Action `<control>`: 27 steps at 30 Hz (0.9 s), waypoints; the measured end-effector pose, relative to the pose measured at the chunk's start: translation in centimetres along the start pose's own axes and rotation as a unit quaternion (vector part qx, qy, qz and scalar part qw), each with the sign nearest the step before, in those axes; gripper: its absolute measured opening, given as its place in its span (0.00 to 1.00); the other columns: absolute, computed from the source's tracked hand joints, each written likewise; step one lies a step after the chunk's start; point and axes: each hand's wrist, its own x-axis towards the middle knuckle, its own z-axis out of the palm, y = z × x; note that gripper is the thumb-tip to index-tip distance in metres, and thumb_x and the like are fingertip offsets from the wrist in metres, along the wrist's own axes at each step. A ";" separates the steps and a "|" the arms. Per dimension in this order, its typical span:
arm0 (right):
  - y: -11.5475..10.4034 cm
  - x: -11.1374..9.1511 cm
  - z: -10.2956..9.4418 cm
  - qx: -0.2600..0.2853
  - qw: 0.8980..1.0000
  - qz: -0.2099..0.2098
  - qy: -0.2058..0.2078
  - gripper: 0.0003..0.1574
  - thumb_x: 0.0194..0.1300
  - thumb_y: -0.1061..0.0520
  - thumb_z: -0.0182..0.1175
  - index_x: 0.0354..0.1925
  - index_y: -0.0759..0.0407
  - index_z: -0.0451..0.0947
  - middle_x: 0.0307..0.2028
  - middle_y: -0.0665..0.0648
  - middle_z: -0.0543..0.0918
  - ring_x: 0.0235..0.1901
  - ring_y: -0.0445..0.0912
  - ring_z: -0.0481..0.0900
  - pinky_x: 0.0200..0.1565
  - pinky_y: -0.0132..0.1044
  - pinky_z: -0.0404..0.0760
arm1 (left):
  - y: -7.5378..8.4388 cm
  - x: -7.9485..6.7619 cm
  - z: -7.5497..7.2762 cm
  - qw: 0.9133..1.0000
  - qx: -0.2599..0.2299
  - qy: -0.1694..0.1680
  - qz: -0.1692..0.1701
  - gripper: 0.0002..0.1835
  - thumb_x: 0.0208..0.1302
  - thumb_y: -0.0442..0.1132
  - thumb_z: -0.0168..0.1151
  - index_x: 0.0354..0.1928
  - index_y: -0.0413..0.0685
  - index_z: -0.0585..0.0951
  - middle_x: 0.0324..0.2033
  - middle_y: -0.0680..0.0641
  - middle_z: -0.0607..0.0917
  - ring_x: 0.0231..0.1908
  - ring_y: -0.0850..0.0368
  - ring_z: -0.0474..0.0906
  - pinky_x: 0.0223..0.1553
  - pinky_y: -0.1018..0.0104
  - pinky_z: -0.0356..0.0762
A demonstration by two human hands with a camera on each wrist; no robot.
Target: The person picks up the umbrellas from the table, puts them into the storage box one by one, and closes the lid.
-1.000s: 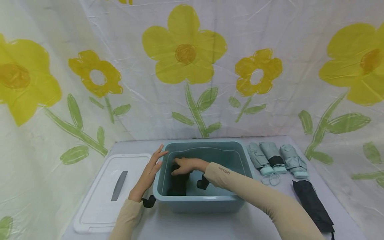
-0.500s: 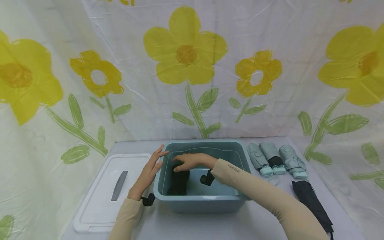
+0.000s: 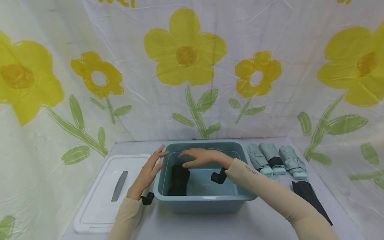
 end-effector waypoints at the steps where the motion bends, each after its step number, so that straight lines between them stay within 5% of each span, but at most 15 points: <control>1: 0.0 -0.3 -0.1 0.001 1.000 -0.003 0.005 0.32 0.70 0.47 0.47 0.68 0.56 0.58 0.66 0.57 0.62 0.64 0.54 0.62 0.60 0.48 0.65 | 0.0 0.1 0.0 1.000 -0.003 -0.003 0.000 0.22 0.69 0.35 0.46 0.64 0.55 0.67 0.71 0.49 0.53 0.70 0.44 0.48 0.60 0.34 0.52; 10: 0.4 -3.3 -0.8 0.036 0.997 -0.024 0.058 0.30 0.70 0.47 0.48 0.67 0.54 0.60 0.65 0.60 0.63 0.61 0.54 0.66 0.59 0.45 0.69 | 4.2 0.6 -1.3 1.000 -0.023 -0.018 -0.003 0.21 0.66 0.29 0.48 0.61 0.39 0.69 0.70 0.39 0.53 0.69 0.38 0.48 0.60 0.33 0.50; 14: 0.7 -4.5 -1.1 0.056 0.995 -0.042 0.073 0.31 0.70 0.48 0.48 0.67 0.57 0.60 0.65 0.62 0.63 0.63 0.57 0.62 0.60 0.49 0.67 | 3.8 0.6 -1.2 1.000 -0.021 -0.021 0.003 0.22 0.65 0.28 0.48 0.61 0.39 0.68 0.70 0.38 0.54 0.69 0.38 0.48 0.60 0.33 0.50; 21: 1.6 -6.3 -1.1 0.042 0.992 -0.037 0.110 0.32 0.69 0.47 0.49 0.67 0.56 0.60 0.65 0.62 0.63 0.59 0.57 0.68 0.57 0.52 0.68 | 0.5 0.8 -0.5 0.999 -0.009 -0.029 0.031 0.27 0.64 0.28 0.48 0.66 0.48 0.66 0.71 0.43 0.53 0.69 0.41 0.47 0.58 0.31 0.52; 27: 2.1 -7.4 -0.9 0.050 0.989 -0.033 0.139 0.32 0.69 0.47 0.51 0.67 0.56 0.60 0.64 0.62 0.64 0.59 0.58 0.68 0.57 0.51 0.69 | -0.2 0.7 -0.2 0.999 -0.015 -0.031 0.035 0.27 0.67 0.32 0.48 0.67 0.55 0.64 0.71 0.49 0.52 0.70 0.47 0.47 0.58 0.33 0.54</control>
